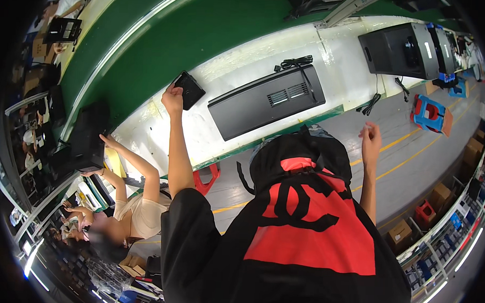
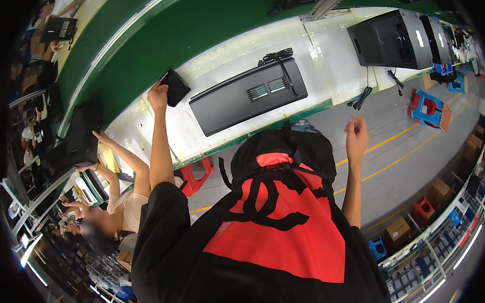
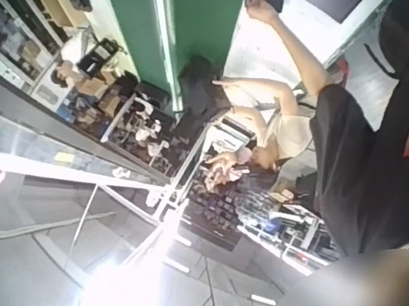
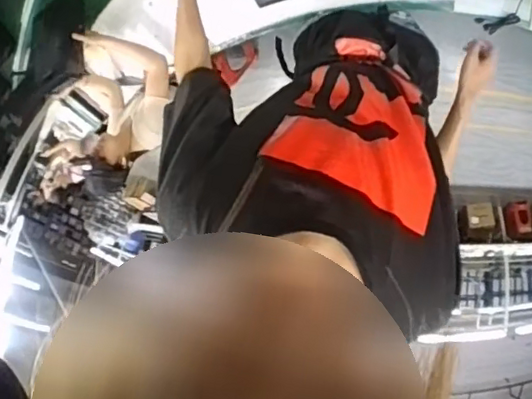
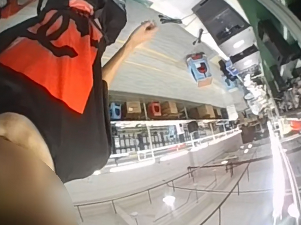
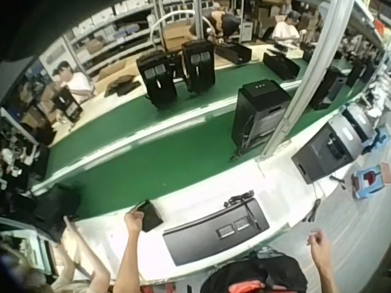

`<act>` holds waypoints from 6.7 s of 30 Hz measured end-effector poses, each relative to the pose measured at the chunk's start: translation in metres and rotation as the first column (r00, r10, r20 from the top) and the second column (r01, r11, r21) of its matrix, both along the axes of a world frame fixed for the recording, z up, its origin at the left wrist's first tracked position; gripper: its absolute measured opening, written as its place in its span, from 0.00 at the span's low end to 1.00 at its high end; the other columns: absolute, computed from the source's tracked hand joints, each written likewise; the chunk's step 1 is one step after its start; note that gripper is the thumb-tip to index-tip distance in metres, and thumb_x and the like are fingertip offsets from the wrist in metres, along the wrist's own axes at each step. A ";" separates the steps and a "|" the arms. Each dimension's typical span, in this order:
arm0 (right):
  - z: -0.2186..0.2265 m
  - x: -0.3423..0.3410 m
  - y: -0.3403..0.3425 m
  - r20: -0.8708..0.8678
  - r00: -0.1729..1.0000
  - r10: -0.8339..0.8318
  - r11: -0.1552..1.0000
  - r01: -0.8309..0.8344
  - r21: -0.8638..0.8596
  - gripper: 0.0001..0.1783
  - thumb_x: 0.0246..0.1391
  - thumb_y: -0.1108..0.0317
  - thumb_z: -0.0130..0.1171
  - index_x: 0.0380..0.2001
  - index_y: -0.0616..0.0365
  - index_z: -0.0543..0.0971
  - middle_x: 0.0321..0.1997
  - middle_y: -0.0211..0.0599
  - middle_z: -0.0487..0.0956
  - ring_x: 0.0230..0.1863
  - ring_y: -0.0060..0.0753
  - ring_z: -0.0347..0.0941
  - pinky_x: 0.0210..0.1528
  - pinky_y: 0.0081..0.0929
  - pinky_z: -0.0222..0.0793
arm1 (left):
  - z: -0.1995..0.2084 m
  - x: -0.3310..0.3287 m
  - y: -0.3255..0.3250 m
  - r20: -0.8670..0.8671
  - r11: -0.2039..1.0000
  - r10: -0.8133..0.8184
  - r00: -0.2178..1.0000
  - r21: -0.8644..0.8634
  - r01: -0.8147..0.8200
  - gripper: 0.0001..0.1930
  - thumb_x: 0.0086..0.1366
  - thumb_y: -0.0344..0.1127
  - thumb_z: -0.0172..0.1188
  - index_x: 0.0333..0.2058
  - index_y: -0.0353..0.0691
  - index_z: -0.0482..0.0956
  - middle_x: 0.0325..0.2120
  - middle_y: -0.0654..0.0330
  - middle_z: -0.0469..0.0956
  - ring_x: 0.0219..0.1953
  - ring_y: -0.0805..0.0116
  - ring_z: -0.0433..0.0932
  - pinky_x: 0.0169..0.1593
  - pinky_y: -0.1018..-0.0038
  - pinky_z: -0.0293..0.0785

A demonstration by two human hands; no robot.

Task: Assembling electronic units by placing small components into computer-style cases on a production line.

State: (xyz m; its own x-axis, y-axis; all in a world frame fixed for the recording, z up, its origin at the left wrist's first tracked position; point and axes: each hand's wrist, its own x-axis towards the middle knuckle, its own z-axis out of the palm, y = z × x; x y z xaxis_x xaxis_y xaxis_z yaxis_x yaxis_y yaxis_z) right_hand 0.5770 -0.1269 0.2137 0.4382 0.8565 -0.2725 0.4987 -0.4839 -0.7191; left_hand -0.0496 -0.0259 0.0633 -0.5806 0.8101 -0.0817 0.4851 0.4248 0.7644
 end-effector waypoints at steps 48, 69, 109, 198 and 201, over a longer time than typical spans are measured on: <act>-0.045 -0.083 0.080 0.353 0.669 0.654 0.591 -0.743 0.313 0.06 0.47 0.77 0.57 0.29 0.60 0.70 0.28 0.39 0.71 0.31 0.42 0.68 0.35 0.36 0.65 | 0.109 0.284 -0.089 0.579 0.999 0.038 0.814 0.006 -0.051 0.11 0.55 0.27 0.67 0.35 0.28 0.79 0.28 0.59 0.80 0.30 0.76 0.77 0.37 0.82 0.73; -0.047 -0.090 0.120 0.137 0.801 0.582 0.808 -0.553 -0.203 0.17 0.37 0.74 0.59 0.35 0.65 0.72 0.29 0.48 0.77 0.33 0.45 0.76 0.35 0.33 0.71 | 0.158 0.292 -0.087 0.944 0.983 0.080 0.319 -0.021 -0.183 0.10 0.61 0.28 0.60 0.40 0.30 0.77 0.32 0.57 0.78 0.34 0.72 0.76 0.42 0.79 0.73; 0.073 -0.148 0.054 0.288 0.594 0.751 0.481 -0.791 0.378 0.06 0.40 0.80 0.60 0.25 0.60 0.76 0.25 0.35 0.72 0.27 0.38 0.72 0.29 0.29 0.67 | 0.210 0.308 -0.109 0.933 0.989 0.145 0.329 -0.134 -0.056 0.10 0.58 0.29 0.63 0.38 0.33 0.79 0.30 0.61 0.80 0.31 0.75 0.77 0.37 0.80 0.72; 0.169 -0.221 0.054 0.003 0.527 0.850 0.386 -0.626 0.678 0.11 0.40 0.84 0.61 0.31 0.65 0.80 0.27 0.38 0.77 0.26 0.30 0.73 0.29 0.22 0.68 | 0.277 0.289 -0.116 0.939 0.965 -0.177 -0.296 0.107 -0.238 0.15 0.60 0.43 0.61 0.36 0.36 0.73 0.31 0.65 0.72 0.37 0.75 0.71 0.45 0.76 0.69; 0.163 -0.222 0.052 0.111 0.506 0.856 0.335 -0.704 0.627 0.10 0.38 0.83 0.63 0.29 0.63 0.80 0.28 0.36 0.77 0.26 0.33 0.73 0.28 0.23 0.69 | 0.266 0.283 -0.124 0.947 0.954 -0.240 -0.215 0.189 -0.232 0.14 0.62 0.42 0.60 0.35 0.35 0.73 0.31 0.64 0.72 0.37 0.75 0.71 0.45 0.76 0.69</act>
